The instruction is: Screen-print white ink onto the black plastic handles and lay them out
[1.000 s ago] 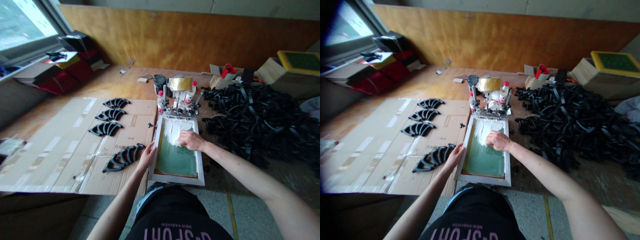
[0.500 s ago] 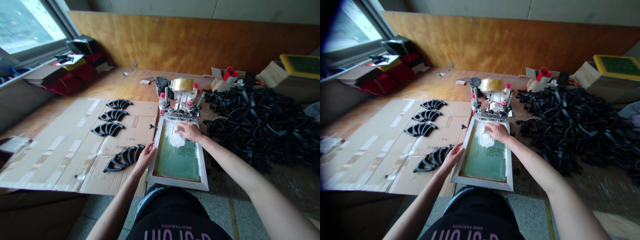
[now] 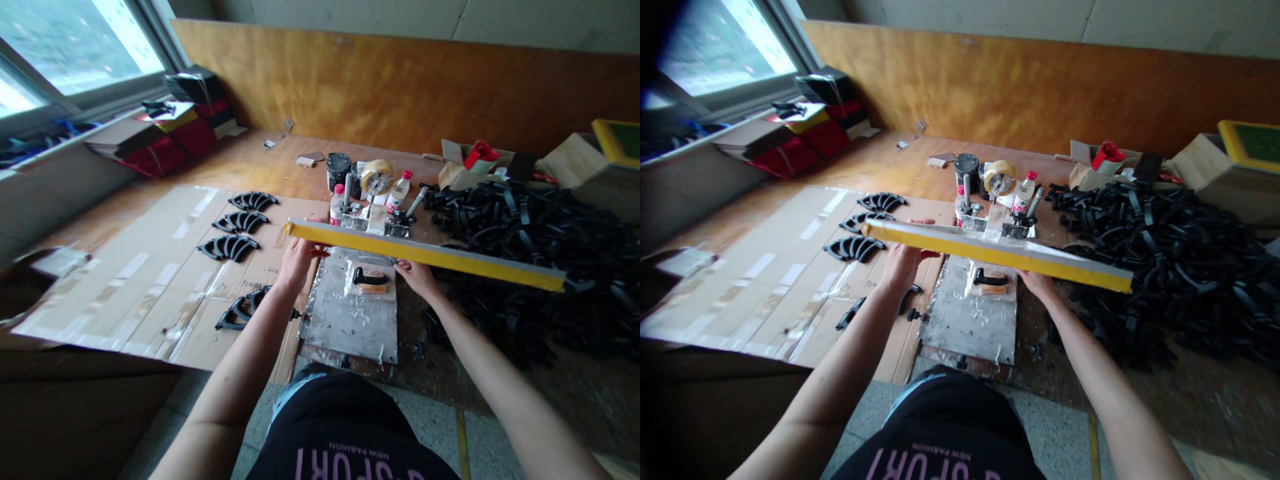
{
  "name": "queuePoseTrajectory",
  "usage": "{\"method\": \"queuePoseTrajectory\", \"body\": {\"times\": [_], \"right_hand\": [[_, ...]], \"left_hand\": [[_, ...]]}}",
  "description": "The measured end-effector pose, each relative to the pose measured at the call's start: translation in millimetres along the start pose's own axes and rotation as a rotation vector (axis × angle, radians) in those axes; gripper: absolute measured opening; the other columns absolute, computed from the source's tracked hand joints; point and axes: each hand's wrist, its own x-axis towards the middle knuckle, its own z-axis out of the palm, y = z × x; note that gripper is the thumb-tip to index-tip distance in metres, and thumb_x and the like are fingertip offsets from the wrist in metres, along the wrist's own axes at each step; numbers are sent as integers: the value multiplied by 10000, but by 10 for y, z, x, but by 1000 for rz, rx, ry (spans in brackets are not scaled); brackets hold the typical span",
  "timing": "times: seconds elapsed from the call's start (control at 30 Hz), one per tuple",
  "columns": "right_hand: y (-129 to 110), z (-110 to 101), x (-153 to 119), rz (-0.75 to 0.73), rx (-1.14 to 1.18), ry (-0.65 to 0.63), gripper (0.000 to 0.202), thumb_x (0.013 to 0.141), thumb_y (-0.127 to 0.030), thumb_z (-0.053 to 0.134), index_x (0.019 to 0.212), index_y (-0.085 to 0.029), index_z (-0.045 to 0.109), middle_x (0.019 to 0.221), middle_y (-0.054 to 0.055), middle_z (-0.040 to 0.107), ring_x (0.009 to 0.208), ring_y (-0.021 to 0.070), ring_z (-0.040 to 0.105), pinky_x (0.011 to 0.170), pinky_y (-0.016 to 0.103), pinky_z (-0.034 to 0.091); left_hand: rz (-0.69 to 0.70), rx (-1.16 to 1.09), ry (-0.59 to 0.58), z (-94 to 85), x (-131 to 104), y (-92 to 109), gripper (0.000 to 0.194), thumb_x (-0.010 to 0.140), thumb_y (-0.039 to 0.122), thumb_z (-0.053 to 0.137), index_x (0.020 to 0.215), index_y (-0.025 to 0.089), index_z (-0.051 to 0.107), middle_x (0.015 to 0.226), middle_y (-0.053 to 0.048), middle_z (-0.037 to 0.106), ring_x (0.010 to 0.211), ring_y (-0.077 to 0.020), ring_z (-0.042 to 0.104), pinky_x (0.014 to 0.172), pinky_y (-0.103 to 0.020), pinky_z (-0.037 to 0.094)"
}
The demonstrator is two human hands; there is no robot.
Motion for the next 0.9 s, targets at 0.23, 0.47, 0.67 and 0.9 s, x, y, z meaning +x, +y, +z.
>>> {"method": "queuePoseTrajectory", "body": {"times": [0.23,0.47,0.67,0.9], "right_hand": [[-461,242,-184,-245,-83,-253,161,864,-237,616,995,-212,705,981,68,681,976,223,605,909,360,460],[-1724,492,-408,-576,3,-249,191,940,-286,526,988,-179,676,911,90,643,937,239,555,860,371,435],[-2543,1377,-454,-727,48,-481,307,948,-375,519,1189,-223,633,1049,79,657,1031,229,523,892,344,411],[-2887,2195,-228,-660,-192,-645,395,909,-434,549,1247,-238,607,1058,115,672,1121,285,469,928,417,343]], "left_hand": [[-210,8,70,52,-324,-287,555,855,659,456,1121,181,553,868,-66,706,716,-140,645,603,-240,505],[-605,-104,128,-237,-1232,-964,636,785,745,467,1051,172,544,837,-68,686,650,-159,660,497,-227,469],[-594,226,615,-1538,-1582,-1227,606,839,712,318,782,155,549,679,-62,645,541,-132,590,488,-228,460],[-796,505,671,-2524,-1844,-1480,530,910,541,256,708,170,577,567,-108,658,448,-187,597,485,-300,496]]}}
